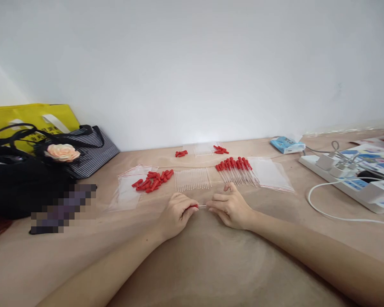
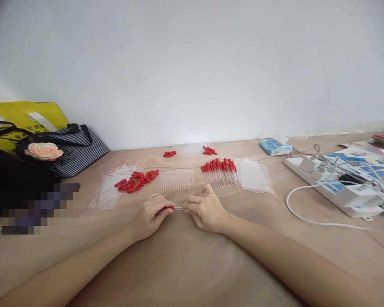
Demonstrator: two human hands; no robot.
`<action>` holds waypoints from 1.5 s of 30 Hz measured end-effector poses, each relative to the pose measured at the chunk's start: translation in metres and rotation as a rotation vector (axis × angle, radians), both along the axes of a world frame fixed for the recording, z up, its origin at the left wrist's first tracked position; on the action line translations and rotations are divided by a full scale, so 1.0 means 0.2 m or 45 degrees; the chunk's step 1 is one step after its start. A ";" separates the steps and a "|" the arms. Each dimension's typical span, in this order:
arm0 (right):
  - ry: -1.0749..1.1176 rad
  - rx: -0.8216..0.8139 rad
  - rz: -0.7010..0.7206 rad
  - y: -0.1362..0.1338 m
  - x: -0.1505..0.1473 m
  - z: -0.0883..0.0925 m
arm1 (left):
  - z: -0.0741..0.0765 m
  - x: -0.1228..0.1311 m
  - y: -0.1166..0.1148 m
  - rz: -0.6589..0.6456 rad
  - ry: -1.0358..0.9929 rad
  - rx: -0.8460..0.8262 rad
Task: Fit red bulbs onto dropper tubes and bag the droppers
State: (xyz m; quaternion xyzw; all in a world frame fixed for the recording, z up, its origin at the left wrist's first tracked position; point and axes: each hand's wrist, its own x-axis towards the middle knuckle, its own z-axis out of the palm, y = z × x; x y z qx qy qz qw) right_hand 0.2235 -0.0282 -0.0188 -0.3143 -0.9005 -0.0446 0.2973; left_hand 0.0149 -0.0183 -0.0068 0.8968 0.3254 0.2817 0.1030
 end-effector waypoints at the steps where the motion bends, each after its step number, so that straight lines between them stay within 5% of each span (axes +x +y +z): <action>1: 0.001 -0.010 -0.009 0.00 0.00 0.00 | 0.00 0.00 0.00 -0.013 0.002 0.023; 15: 0.124 -0.200 0.007 -0.02 -0.06 -0.01 | -0.03 0.02 -0.01 -0.138 0.038 0.100; 26: 0.168 -0.394 0.027 -0.04 -0.03 0.05 | 0.00 0.00 -0.02 -0.027 -0.019 0.014; 39: 0.055 -0.058 0.002 -0.02 0.01 0.00 | 0.02 0.00 -0.02 -0.034 0.036 0.053; 45: 0.015 -0.057 -0.006 -0.04 -0.02 -0.01 | 0.01 0.00 -0.02 -0.071 0.084 0.018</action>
